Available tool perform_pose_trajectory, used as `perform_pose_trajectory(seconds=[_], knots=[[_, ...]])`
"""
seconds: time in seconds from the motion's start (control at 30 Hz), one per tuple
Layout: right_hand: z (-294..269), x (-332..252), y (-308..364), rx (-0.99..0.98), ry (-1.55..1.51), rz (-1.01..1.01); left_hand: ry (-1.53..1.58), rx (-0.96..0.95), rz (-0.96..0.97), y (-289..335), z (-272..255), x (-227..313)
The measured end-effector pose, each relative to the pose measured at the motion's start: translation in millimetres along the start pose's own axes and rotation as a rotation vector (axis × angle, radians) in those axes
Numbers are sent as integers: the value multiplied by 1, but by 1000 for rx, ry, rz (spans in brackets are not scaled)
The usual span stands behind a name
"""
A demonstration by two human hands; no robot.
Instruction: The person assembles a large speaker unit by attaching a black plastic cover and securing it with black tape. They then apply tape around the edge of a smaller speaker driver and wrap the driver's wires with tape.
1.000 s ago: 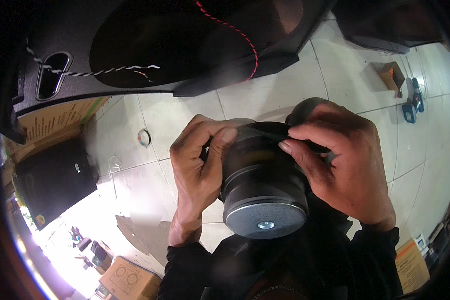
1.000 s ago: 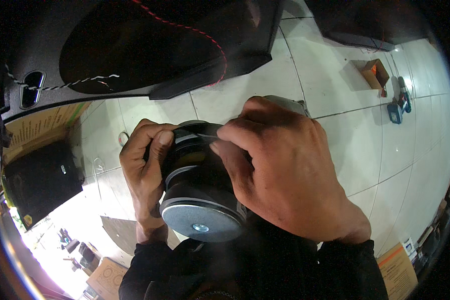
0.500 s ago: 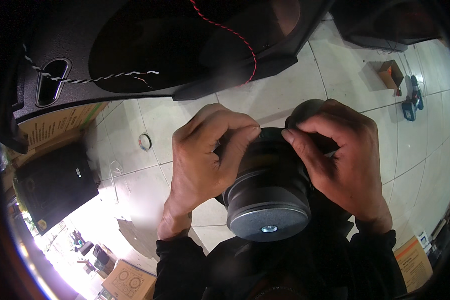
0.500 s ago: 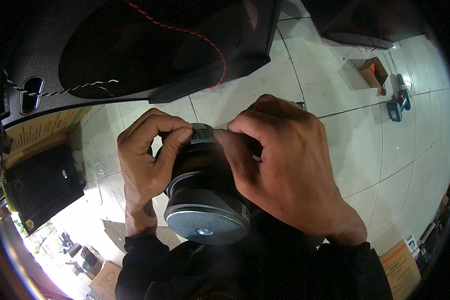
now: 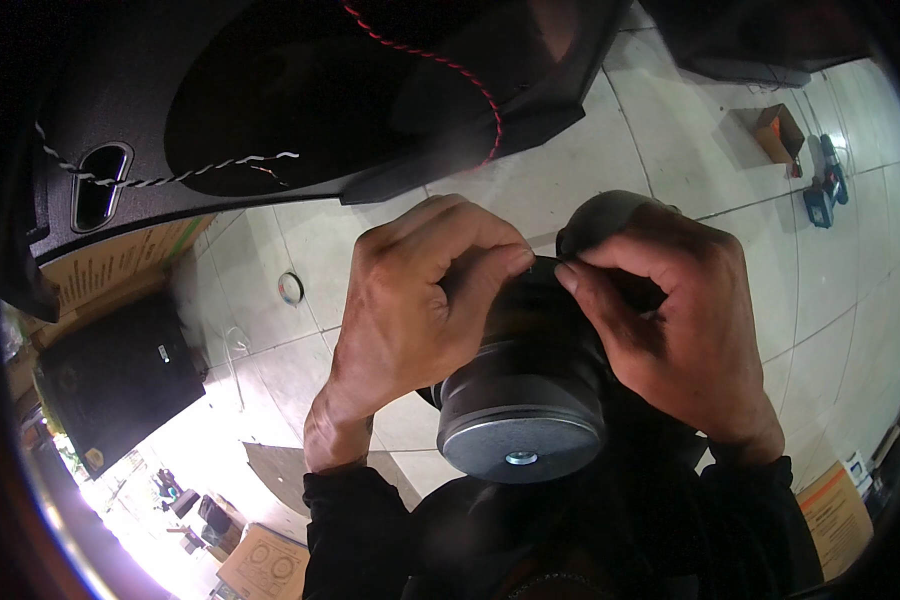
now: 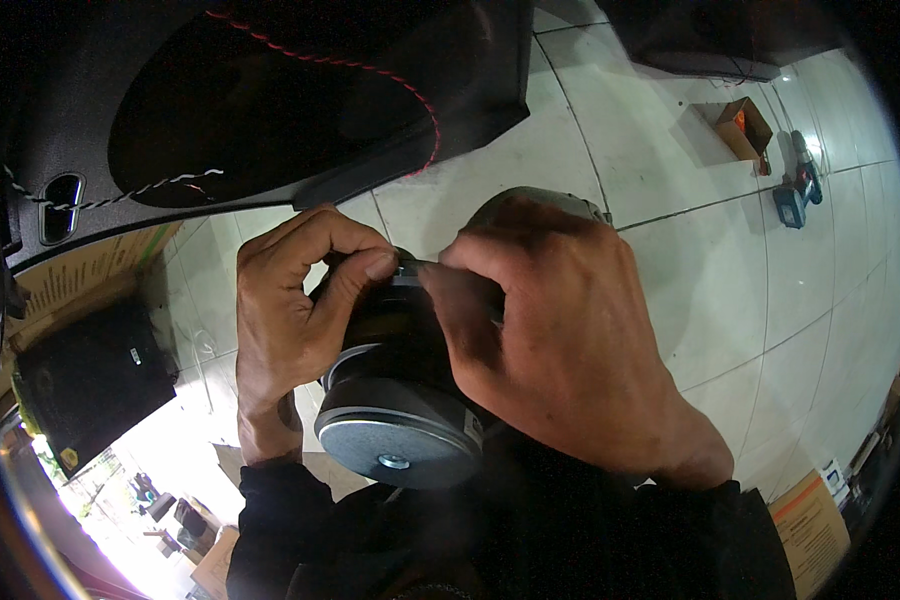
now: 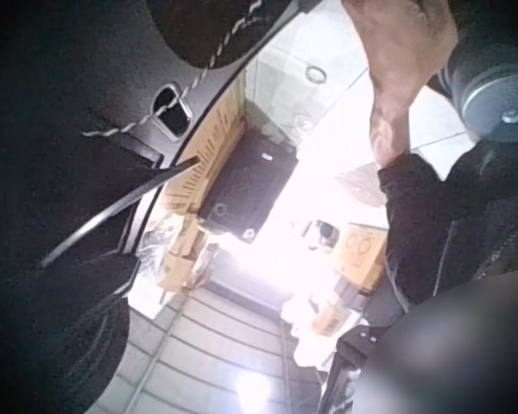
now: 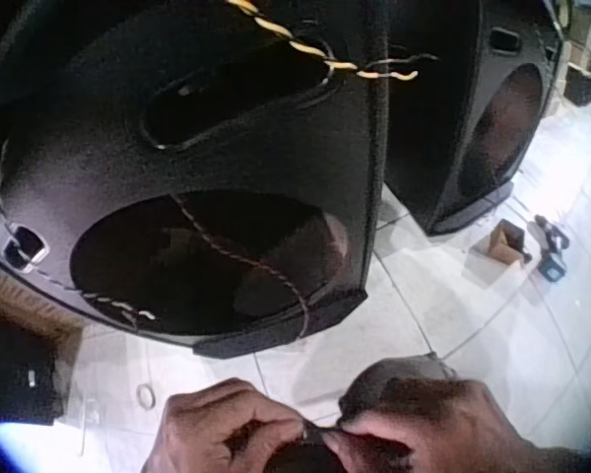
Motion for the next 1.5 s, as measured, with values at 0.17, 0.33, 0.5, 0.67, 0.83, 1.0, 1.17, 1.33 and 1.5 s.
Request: perform_pose_trajectory(seconds=[0.17,0.33,0.5,0.67,0.83,1.0,1.17,1.33,1.5], knots=[[-3,-1,9,-19,38,39,25,-43,10,-3,0,4],[-4,4,14,-17,-102,74,22,-83,64,-8,1,11],[-4,9,15,-2,-141,84,38,-189,61,-15,3,10],[-2,12,14,-22,-147,107,75,-211,40,-18,5,8],[-2,12,14,-25,-107,116,81,-244,20,-19,7,10],[-2,12,12,-84,-99,142,106,-310,89,-27,14,8],[-3,14,10,-72,-134,136,169,-320,62,-28,18,4],[2,20,15,-64,-96,162,168,-359,3,-23,21,-4],[0,15,13,-66,66,127,16,-371,77,-27,21,5]])
Point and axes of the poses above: each hand's wrist, its own y-axis away from the middle knuckle, its own z-axis out of the palm, x = y × z, the point moved 6 cm from there along -y, towards the middle knuckle, and after that the axes turned 12 degrees about -x, right-handed, at the moved point
